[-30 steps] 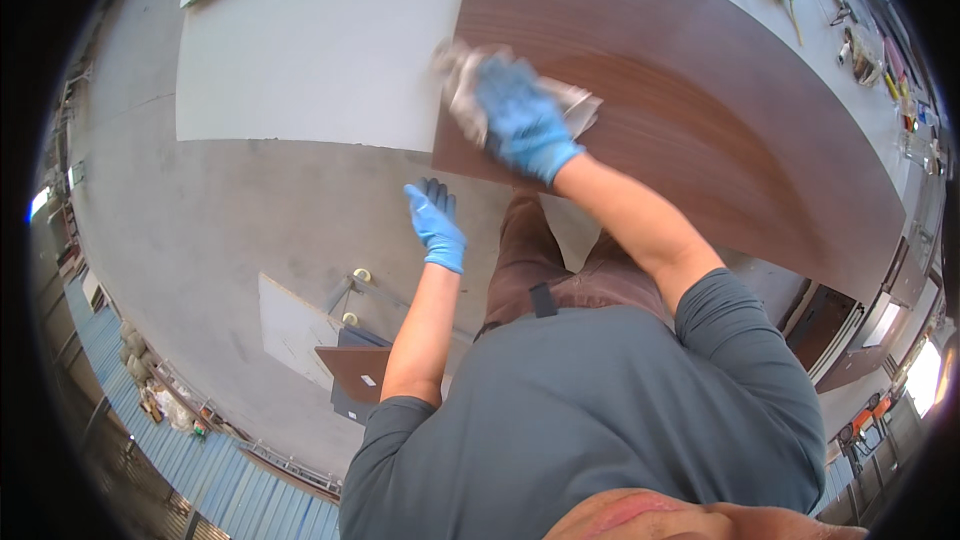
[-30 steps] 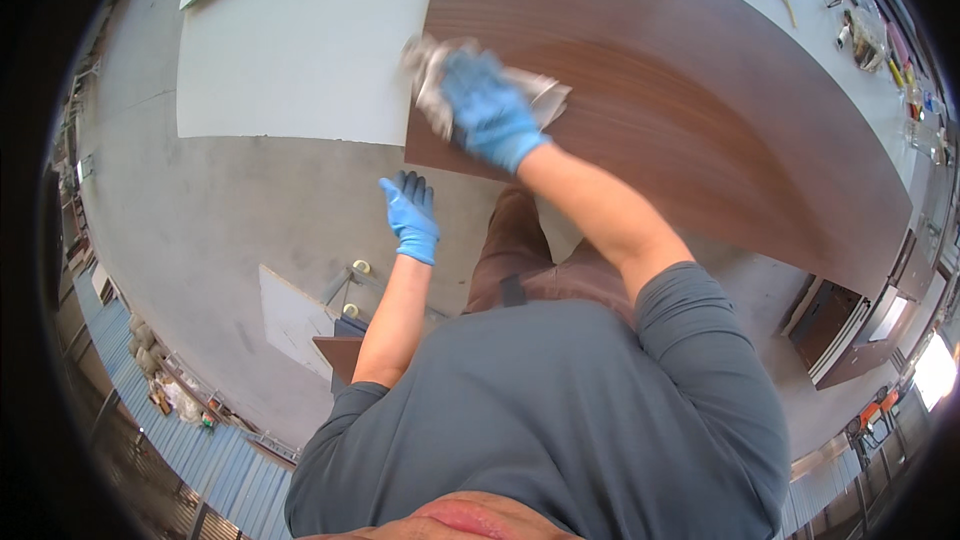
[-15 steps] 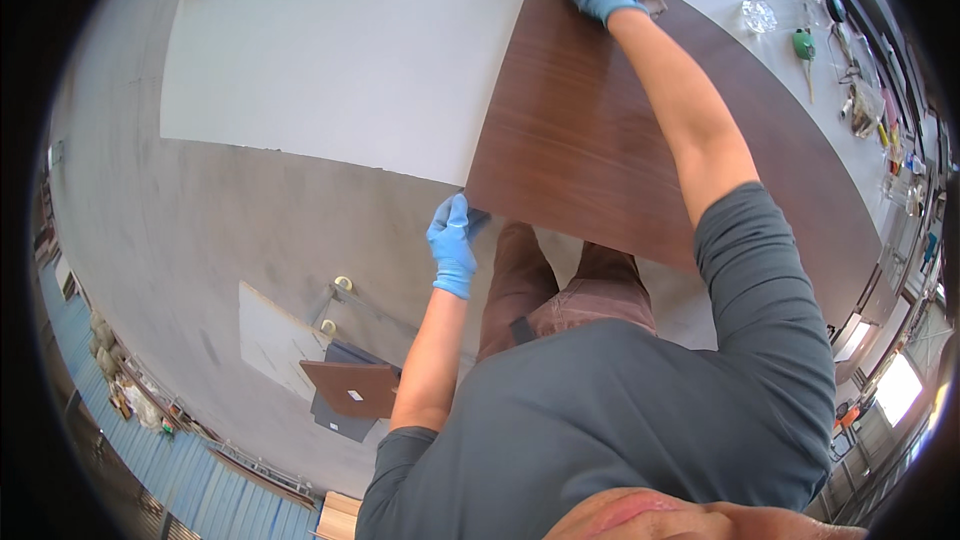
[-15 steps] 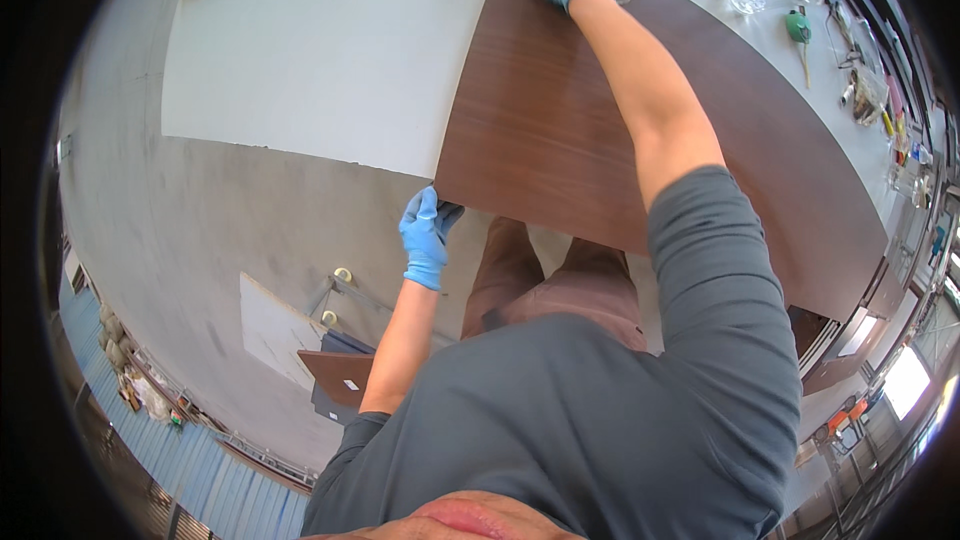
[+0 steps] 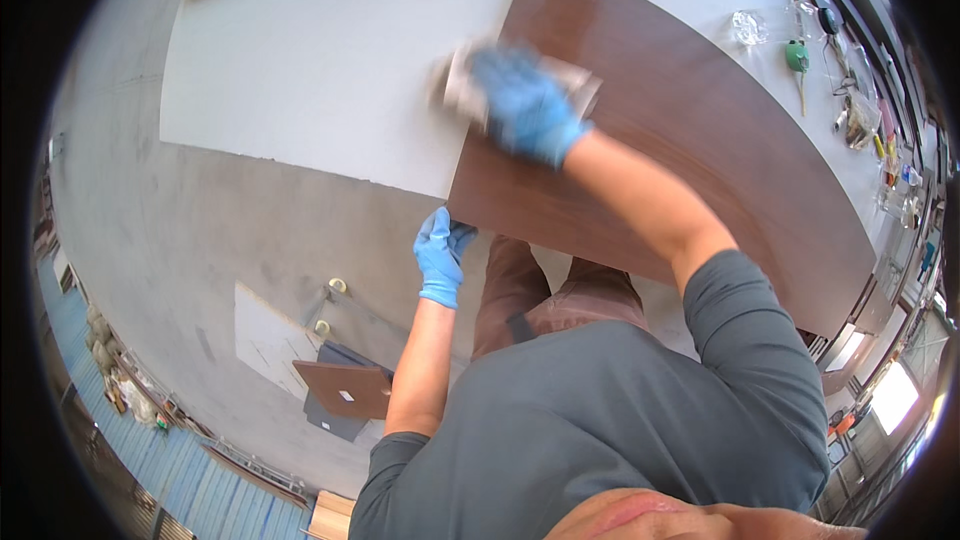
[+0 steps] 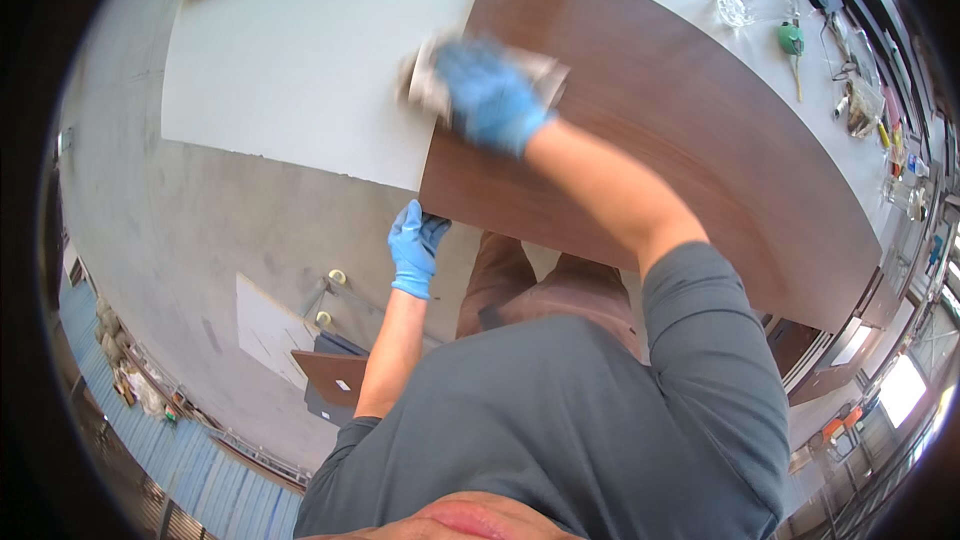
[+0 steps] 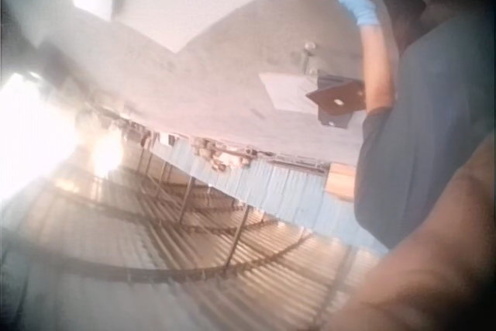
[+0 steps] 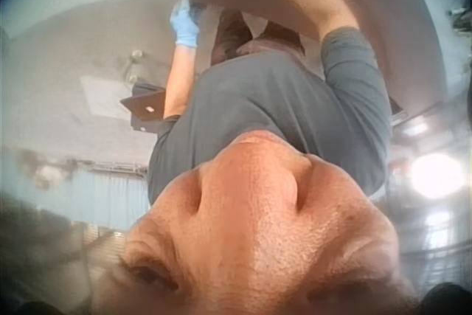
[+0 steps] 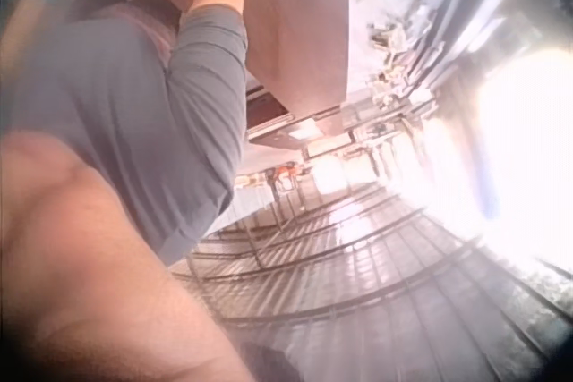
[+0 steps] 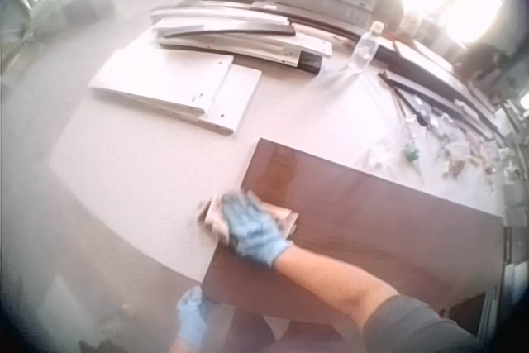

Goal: The person wipes a large brown panel with a cloth, repeatedly cleaning its surface. They pour liquid from a bottle onto the cloth and continue wiping, then lift and reposition the panel before placing it on a rack.

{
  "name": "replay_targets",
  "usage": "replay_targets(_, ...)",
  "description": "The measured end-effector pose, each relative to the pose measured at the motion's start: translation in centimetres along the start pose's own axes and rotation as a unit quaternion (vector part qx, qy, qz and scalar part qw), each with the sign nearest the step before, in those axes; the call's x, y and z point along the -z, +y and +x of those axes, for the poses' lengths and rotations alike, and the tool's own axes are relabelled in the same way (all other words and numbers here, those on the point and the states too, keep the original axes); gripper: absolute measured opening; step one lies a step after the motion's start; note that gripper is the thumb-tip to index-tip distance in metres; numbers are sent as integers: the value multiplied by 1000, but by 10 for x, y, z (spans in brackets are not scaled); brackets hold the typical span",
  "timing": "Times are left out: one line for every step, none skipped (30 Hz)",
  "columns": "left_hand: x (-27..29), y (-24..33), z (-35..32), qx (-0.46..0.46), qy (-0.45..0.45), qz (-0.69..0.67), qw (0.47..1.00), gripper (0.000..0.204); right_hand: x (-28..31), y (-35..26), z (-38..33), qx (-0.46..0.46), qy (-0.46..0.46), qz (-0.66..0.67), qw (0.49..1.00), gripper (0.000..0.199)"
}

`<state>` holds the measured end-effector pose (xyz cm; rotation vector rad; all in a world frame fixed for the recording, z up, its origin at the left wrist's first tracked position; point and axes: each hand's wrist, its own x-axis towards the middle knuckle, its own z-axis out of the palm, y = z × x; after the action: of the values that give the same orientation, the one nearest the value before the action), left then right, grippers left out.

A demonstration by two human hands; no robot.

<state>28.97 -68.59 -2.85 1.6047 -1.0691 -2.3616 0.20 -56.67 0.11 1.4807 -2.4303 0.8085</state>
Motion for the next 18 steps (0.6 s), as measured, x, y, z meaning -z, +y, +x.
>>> replay_targets(-1,-1,-1,-2,10,6,1000,32,-3,44,22,-31,46,-22,998,45)
replay_targets(-1,-1,-1,-5,10,6,1000,32,-4,84,43,-66,32,-100,992,37)
replay_targets(-1,-2,-1,-15,7,-1,1000,32,-6,120,65,-77,102,-91,988,29)
replay_targets(-1,-2,0,-15,7,1,1000,31,-13,137,77,-145,17,-154,977,49)
replay_targets(0,-1,2,-18,5,-3,1000,31,-16,148,84,-192,-32,-218,956,70)
replay_targets(2,-2,3,-24,-16,-16,999,30,-22,139,81,-204,2,-241,949,73)
replay_targets(3,-4,4,-15,-9,10,1000,36,-26,119,76,-215,36,-266,939,76)
replay_targets(5,-3,6,-14,-20,27,999,43,-22,98,67,-140,158,-133,968,27)
replay_targets(7,-2,7,-1,-22,44,999,49,-21,64,51,-109,94,-150,978,32)
replay_targets(9,-1,8,31,-15,-1,999,57,-19,18,25,-78,97,-88,988,39)
replay_targets(10,0,10,72,0,-50,996,65,-14,-28,-4,-72,54,-12,996,45)
replay_targets(10,0,10,109,12,-86,990,73,-9,-68,-28,-44,0,10,999,49)
replay_targets(9,0,10,80,-2,-95,992,79,-5,-102,-51,-28,3,82,996,51)
replay_targets(10,0,7,47,-18,-97,994,85,2,-119,-76,60,13,-2,998,49)
replay_targets(10,-1,2,20,-25,-114,993,91,9,-129,-100,52,39,84,994,51)
replay_targets(9,-2,0,24,9,-66,998,92,9,-129,-112,18,14,152,988,57)
replay_targets(7,-3,-2,31,51,-31,998,92,12,-117,-119,13,-36,155,987,54)
replay_targets(5,-6,-5,34,103,13,994,93,12,-100,-118,18,-1,87,996,51)
